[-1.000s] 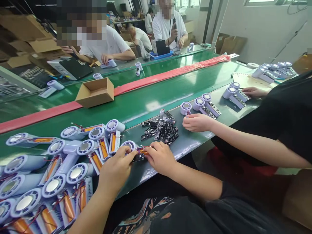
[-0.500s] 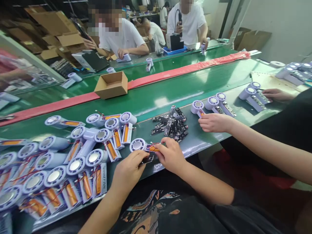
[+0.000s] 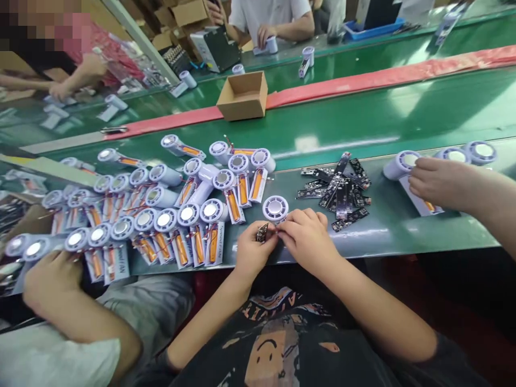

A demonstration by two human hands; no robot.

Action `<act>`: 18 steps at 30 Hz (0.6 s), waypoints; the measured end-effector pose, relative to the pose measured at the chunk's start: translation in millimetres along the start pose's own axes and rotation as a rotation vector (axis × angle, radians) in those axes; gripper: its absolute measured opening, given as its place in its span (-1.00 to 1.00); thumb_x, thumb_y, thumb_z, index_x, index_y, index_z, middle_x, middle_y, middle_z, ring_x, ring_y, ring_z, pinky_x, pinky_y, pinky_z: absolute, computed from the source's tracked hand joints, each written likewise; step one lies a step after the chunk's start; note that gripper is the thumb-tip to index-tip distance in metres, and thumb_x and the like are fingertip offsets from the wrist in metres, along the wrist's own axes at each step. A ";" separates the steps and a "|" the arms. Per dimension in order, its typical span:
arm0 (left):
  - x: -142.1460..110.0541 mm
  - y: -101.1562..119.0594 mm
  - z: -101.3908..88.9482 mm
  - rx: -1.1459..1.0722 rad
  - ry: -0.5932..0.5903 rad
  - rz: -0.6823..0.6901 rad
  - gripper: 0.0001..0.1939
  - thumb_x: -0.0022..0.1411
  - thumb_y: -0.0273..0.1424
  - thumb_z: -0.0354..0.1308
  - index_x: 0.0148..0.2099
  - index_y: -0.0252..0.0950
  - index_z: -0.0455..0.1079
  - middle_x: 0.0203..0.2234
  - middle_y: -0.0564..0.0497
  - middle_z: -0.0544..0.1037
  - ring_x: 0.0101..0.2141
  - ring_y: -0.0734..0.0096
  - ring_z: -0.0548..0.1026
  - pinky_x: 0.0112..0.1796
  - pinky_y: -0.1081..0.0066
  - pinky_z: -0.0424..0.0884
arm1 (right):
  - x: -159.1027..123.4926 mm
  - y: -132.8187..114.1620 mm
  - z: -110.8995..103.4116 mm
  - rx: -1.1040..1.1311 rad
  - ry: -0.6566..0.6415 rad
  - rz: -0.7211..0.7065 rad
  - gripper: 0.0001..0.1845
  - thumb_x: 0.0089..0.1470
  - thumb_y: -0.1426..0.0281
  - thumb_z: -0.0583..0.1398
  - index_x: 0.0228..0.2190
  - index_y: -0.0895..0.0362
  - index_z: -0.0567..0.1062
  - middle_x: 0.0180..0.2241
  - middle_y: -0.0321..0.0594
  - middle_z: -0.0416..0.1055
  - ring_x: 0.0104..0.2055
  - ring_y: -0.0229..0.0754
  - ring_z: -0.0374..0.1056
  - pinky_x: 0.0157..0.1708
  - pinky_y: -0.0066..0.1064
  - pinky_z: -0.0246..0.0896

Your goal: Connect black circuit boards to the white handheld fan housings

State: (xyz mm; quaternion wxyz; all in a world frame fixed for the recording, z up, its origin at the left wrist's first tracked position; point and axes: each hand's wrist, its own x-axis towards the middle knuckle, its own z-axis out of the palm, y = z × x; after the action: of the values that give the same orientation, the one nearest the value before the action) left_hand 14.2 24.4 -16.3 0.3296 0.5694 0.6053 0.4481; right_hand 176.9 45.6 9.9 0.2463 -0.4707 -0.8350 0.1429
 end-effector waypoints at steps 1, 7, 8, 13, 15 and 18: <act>0.2 -1.2 -0.5 -0.013 -0.005 -0.031 -0.95 0.11 -0.41 0.22 -0.33 -0.26 0.45 -0.53 0.11 0.48 -0.49 0.48 0.40 -0.38 0.47 0.36 | 2.0 0.7 0.4 0.005 -0.010 -0.001 -0.81 0.26 0.32 0.15 -0.27 -0.01 0.59 -0.23 -0.24 0.50 -0.18 -0.12 0.25 -0.18 -0.22 -0.03; 1.8 0.3 -7.4 -0.179 -0.095 -0.171 -0.85 0.04 -0.36 0.29 -0.32 -0.30 0.46 -0.47 0.06 0.55 -0.51 0.52 0.38 -0.41 0.49 0.36 | 6.8 4.0 -0.8 0.011 -0.029 -0.007 -0.80 0.26 0.34 0.14 -0.33 0.01 0.57 -0.28 -0.24 0.49 -0.19 -0.13 0.24 -0.19 -0.23 -0.04; 2.4 0.4 -8.5 -0.244 -0.108 -0.195 -0.84 0.04 -0.36 0.30 -0.31 -0.30 0.46 -0.45 0.04 0.56 -0.49 0.51 0.41 -0.40 0.48 0.36 | 7.2 4.0 -1.2 0.019 -0.032 -0.005 -0.81 0.26 0.34 0.15 -0.33 0.02 0.56 -0.28 -0.25 0.49 -0.20 -0.13 0.24 -0.20 -0.24 -0.05; 5.8 -3.4 -11.9 -0.537 -0.187 -0.292 -0.74 0.09 -0.24 0.23 -0.23 -0.31 0.41 -0.43 0.02 0.56 -0.58 0.57 0.30 -0.50 0.49 0.27 | 8.3 3.4 -0.7 0.069 -0.053 0.021 -0.85 0.22 0.39 0.15 -0.37 0.05 0.51 -0.30 -0.26 0.46 -0.23 -0.15 0.23 -0.24 -0.28 -0.07; 6.8 -4.6 -13.3 -0.606 -0.214 -0.290 -0.70 0.11 -0.21 0.16 -0.19 -0.32 0.39 -0.43 0.00 0.55 -0.59 0.57 0.27 -0.51 0.47 0.26 | 8.6 3.9 0.1 0.092 -0.056 0.033 -0.85 0.21 0.40 0.15 -0.39 0.05 0.50 -0.32 -0.26 0.45 -0.24 -0.15 0.24 -0.24 -0.28 -0.07; 6.3 -4.8 -16.4 -0.668 -0.233 -0.303 -0.66 0.14 -0.18 0.03 -0.15 -0.31 0.38 -0.43 0.01 0.50 -0.58 0.53 0.28 -0.49 0.43 0.28 | 8.6 5.3 0.6 0.124 -0.061 0.046 -0.87 0.19 0.41 0.15 -0.40 0.05 0.48 -0.33 -0.27 0.44 -0.25 -0.16 0.25 -0.22 -0.29 -0.06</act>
State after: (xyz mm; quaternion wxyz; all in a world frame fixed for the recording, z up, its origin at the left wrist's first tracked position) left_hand -3.5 28.1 -13.8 0.6261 0.3815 0.4617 0.4993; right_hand 176.6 55.7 9.2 0.2458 -0.4693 -0.8206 0.2143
